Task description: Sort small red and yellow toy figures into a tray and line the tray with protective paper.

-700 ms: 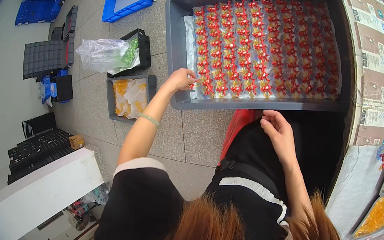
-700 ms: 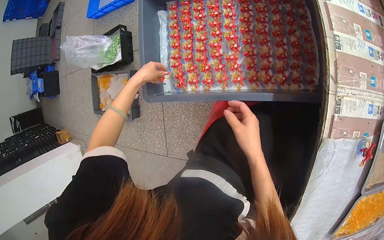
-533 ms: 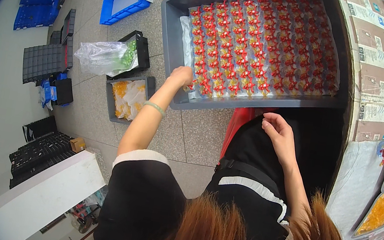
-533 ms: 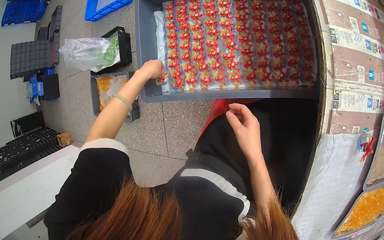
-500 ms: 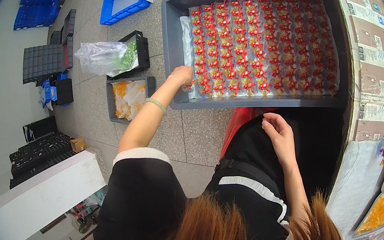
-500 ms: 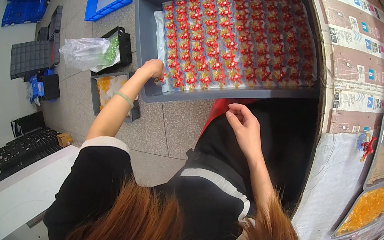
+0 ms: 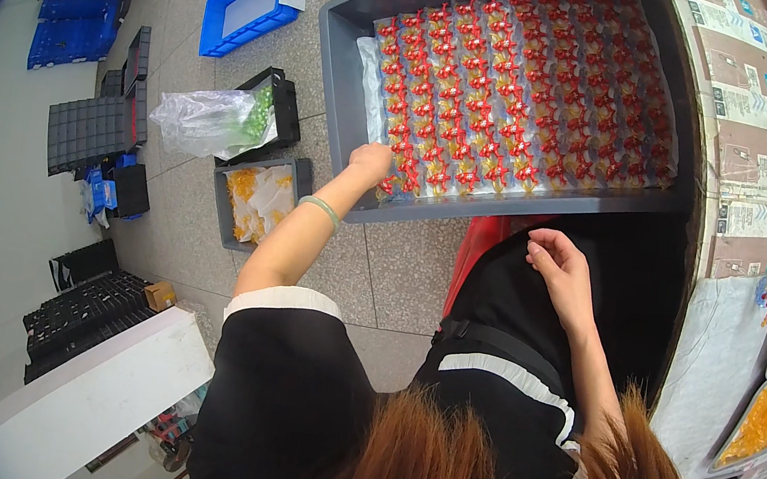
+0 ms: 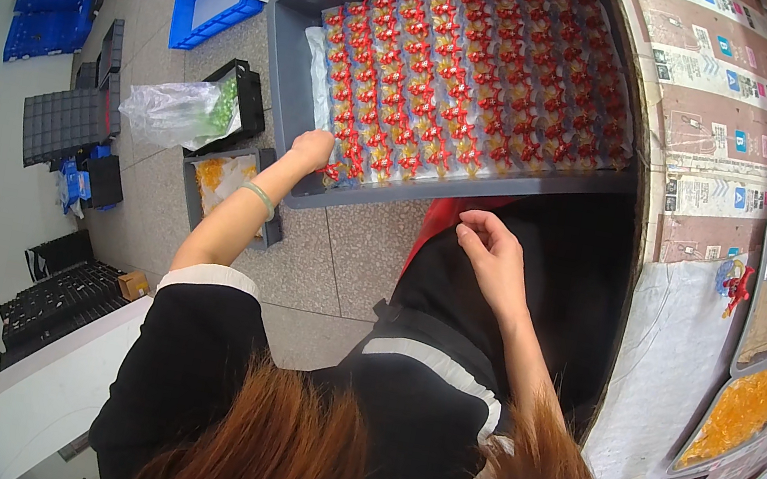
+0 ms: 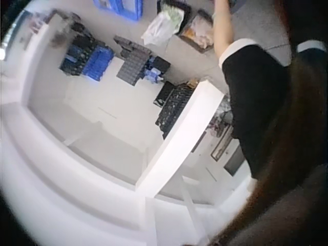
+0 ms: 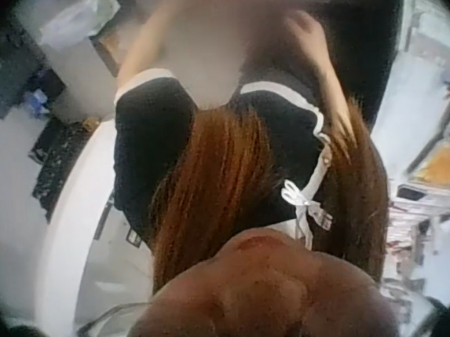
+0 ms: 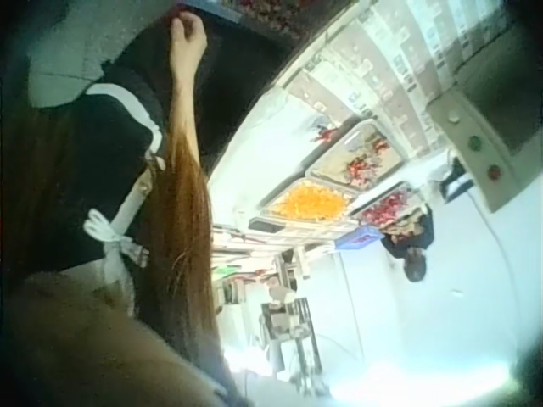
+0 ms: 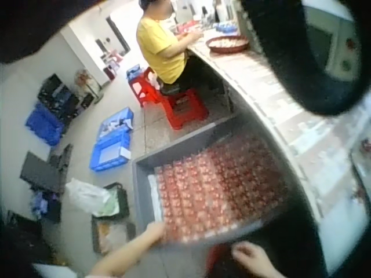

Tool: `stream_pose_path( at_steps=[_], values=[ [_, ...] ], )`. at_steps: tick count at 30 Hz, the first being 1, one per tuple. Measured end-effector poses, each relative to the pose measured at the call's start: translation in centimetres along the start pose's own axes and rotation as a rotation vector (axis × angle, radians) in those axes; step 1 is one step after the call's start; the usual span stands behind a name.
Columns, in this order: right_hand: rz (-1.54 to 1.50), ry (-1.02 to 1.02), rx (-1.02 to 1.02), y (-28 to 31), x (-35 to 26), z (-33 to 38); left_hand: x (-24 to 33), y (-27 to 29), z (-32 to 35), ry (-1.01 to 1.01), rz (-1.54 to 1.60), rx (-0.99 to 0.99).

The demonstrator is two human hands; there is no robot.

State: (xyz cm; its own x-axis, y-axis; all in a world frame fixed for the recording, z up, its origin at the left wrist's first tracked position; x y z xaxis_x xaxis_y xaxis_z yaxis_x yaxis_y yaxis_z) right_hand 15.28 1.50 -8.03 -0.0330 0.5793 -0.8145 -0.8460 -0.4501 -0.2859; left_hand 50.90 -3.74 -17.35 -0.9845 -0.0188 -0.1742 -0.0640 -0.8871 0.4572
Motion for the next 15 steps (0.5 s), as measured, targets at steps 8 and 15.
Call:
stream_pose_path(
  at_steps=[8,15],
  values=[
    [-0.017,-0.011,0.005,0.1,0.2,-0.1,-2.1,-2.2,-3.4,0.021,0.329,-0.118],
    [-0.019,-0.029,0.011,0.2,0.0,0.0,-2.0,-4.6,-4.1,0.156,0.353,0.093]
  ],
)
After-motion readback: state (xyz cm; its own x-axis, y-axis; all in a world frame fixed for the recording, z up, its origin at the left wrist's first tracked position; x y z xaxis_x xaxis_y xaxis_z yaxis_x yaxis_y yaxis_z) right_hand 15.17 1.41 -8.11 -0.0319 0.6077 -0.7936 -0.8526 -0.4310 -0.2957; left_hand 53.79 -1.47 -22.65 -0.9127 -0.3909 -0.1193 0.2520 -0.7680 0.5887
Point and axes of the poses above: each hand's wrist, its own z-axis away from the middle knuckle, its own y-axis out of the back of the hand, x = y × z, the point moved 1 cm from there along -z, towards the middle knuckle, and after that the axes turned 15 degrees about -x, right-handed, at the moved point
